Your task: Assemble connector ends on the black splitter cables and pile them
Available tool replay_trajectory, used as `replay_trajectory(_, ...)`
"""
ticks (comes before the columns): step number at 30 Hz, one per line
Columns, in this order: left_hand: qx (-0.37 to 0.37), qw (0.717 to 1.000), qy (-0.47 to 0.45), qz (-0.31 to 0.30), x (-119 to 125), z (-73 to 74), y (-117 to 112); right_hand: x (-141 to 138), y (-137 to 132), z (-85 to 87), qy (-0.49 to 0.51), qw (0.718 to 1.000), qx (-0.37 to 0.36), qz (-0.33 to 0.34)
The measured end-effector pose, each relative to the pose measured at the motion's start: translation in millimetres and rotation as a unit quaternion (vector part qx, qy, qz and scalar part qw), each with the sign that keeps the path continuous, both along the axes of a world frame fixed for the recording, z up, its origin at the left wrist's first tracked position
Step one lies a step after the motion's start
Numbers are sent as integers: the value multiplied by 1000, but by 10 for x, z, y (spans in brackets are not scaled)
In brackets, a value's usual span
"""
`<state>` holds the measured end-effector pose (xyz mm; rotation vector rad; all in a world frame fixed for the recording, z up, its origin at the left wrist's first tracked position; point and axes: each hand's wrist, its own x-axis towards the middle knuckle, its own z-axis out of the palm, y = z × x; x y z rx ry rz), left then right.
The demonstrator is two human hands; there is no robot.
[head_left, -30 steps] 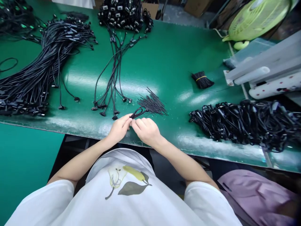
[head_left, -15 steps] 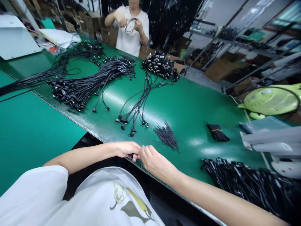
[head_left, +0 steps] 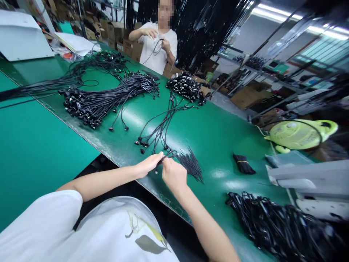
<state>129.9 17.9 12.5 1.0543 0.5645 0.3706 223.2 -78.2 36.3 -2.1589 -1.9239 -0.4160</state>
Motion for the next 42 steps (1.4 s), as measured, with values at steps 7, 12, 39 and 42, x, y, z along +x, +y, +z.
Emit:
replay_trajectory(7,280,949,-88,-119,-171,222,70,234,-127,-79,401,916,4,-33)
replay_trajectory(12,339,912,-12,-232,-177,226,37,287,-248,48,386,919,51,-57)
replay_trajectory(39,163,979,40,-114,43,89,2,168,-454,106,405,908,-105,-39)
replay_trajectory(42,162,978,79,-104,98,107,11,145,-631,298,269,962,-51,-18)
